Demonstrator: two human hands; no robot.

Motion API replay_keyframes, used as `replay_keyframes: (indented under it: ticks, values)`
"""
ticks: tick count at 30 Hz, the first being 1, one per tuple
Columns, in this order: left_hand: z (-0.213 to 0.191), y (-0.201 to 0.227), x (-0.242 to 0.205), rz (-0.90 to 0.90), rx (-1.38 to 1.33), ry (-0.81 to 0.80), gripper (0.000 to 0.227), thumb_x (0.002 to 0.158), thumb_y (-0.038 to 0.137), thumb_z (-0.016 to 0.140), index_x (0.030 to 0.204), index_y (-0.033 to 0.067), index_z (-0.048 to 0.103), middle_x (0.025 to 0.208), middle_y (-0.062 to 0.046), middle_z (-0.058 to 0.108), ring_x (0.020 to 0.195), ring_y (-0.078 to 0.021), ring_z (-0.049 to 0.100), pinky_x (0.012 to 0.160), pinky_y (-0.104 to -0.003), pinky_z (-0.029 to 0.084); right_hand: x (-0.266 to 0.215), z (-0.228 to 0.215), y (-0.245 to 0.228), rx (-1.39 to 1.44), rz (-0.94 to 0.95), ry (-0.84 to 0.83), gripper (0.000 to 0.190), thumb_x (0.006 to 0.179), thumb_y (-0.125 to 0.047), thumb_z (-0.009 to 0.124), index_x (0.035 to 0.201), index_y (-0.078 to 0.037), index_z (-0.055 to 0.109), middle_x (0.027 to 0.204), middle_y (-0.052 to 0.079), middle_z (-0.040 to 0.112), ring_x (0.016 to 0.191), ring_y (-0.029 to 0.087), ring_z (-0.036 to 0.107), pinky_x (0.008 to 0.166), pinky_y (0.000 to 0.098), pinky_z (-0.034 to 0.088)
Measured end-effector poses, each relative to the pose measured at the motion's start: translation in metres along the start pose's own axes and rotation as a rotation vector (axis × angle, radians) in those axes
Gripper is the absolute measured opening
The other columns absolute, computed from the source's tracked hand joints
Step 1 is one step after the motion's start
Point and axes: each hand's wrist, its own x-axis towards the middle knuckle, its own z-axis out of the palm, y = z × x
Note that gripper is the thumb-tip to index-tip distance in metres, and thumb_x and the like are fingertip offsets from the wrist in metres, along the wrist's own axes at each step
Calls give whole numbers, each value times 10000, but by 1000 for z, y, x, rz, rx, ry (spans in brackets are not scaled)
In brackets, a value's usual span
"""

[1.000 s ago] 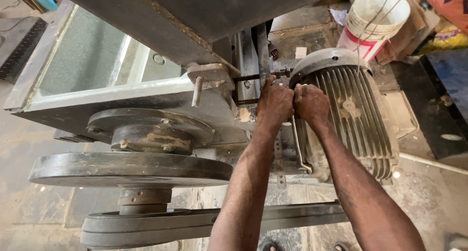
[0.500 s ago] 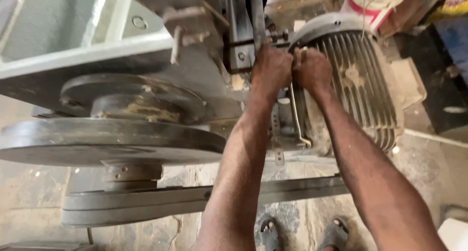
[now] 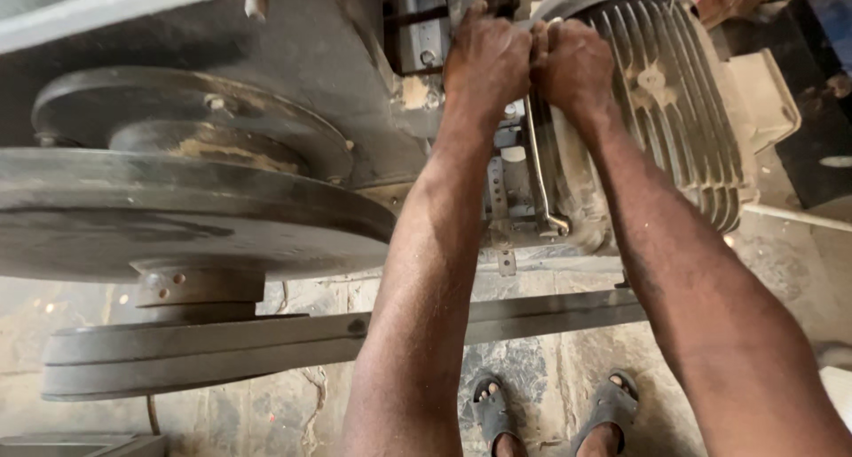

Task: The person adjusts a metal bar inside a machine hopper and then uses a wrench to tighten bolts on the motor mount of a belt-driven machine. The person manipulates the bar with both hands and then uses a wrench to turn the bolts.

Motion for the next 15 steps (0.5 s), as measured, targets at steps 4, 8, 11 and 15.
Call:
replay_keyframes:
  ticks: [4, 8, 11, 15]
  values:
    - [7, 2, 4, -45, -32, -6, 294, 970, 275, 565, 800, 144, 766, 761, -96, 731, 760, -227, 690, 1135, -460, 329, 2, 7, 11, -23, 33, -88, 442, 1126, -324, 548, 841, -24, 703, 780, 210, 663, 679, 384, 673, 609, 497, 550]
    - [6, 2, 5, -66, 8, -140, 370, 1043, 305, 496, 806, 145, 731, 697, -45, 697, 663, -178, 657, 1164, -456, 308, 3, 14, 16, -27, 71, -165, 494, 1167, -363, 515, 841, -31, 681, 708, 134, 598, 567, 259, 598, 526, 421, 520]
    - [5, 3, 4, -13, 37, -46, 268, 983, 241, 553, 803, 171, 738, 685, -11, 688, 661, -154, 644, 1167, -465, 306, 1, 15, 17, -80, -32, -60, 493, 1194, -356, 527, 838, -56, 688, 722, 98, 585, 575, 202, 564, 534, 398, 498]
    - [5, 3, 5, -37, 28, -118, 306, 1023, 277, 537, 808, 160, 720, 692, -28, 668, 665, -167, 610, 1149, -450, 328, 1, 13, 15, -47, 86, -169, 501, 1164, -368, 520, 830, -29, 678, 707, 136, 585, 535, 233, 574, 495, 405, 504]
